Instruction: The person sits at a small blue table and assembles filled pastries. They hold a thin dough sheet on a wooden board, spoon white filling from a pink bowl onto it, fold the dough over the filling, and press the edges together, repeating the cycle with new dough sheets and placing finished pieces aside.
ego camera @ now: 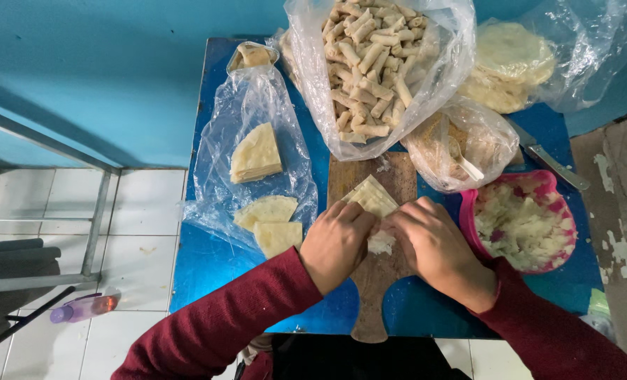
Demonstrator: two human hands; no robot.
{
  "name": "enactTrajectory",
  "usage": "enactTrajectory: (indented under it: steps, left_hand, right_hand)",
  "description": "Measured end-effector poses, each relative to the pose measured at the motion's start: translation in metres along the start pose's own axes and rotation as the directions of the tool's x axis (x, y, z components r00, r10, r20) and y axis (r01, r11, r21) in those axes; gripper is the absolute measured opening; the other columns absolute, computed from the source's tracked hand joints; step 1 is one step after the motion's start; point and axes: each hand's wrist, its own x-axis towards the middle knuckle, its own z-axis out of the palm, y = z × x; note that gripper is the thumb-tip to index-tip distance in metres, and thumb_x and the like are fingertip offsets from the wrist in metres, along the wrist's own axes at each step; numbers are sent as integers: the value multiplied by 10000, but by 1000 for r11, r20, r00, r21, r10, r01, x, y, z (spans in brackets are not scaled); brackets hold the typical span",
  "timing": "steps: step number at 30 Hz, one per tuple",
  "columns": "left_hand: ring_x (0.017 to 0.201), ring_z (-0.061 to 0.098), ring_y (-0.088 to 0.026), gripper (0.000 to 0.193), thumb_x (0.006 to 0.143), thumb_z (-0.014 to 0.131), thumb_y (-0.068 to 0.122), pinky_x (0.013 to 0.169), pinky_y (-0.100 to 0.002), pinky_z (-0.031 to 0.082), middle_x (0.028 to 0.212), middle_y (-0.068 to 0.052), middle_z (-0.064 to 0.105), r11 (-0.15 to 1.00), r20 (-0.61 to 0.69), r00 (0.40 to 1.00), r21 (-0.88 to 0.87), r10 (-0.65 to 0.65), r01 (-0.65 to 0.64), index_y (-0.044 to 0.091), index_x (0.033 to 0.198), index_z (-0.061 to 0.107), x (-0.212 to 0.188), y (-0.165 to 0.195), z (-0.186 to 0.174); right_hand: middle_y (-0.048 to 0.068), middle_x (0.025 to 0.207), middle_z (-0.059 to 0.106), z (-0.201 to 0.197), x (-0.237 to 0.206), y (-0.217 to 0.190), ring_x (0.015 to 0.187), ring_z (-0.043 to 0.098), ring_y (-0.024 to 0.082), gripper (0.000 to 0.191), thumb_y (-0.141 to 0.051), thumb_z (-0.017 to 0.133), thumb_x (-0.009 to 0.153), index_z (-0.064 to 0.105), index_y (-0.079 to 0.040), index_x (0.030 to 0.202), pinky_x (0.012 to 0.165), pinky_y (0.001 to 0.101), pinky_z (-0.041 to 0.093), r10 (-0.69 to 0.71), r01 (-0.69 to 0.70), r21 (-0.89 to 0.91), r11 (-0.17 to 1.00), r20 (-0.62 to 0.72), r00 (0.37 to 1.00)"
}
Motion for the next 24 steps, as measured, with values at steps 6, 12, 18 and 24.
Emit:
enactTrajectory:
  steps: [6,12,18,24]
  left_hand:
    - [955,621,-333,261,800,710,94,842,-430,514,950,-120,639,1000,15,1000,-17,3,-3,49,1047,640,3,-1,3]
    - [896,627,-341,136,861,705,77,816,-439,516,908,-124,647,996,-76,995,-68,-60,55,68,991,665,6,0,8]
    - [903,623,-333,206,793,699,50,821,-429,516,930,-110,652,998,-57,998,-62,-25,22,65,994,658,6,1,8]
    - [930,598,-321,235,852,709,99,844,-428,497,948,-118,612,995,-20,997,72,73,-72,42,1065,628,5,7,12]
  right_hand:
    - [76,944,677,0,0,1,893,587,301,109,-113,694,889,709,-63,985,807,416,454,39,-40,-41,998,-14,999]
    - [82,916,674,1,8,16,897,593,311,114,-111,707,888,713,-44,979,815,411,462,84,-83,74,994,-15,996]
    - [104,914,677,1,4,22,858,590,310,181,-72,704,848,741,-44,1023,791,415,470,55,-54,63,997,-8,998]
    - [102,908,676,1,5,31,895,626,290,132,-83,736,847,686,-36,959,800,404,488,199,-202,228,953,33,979]
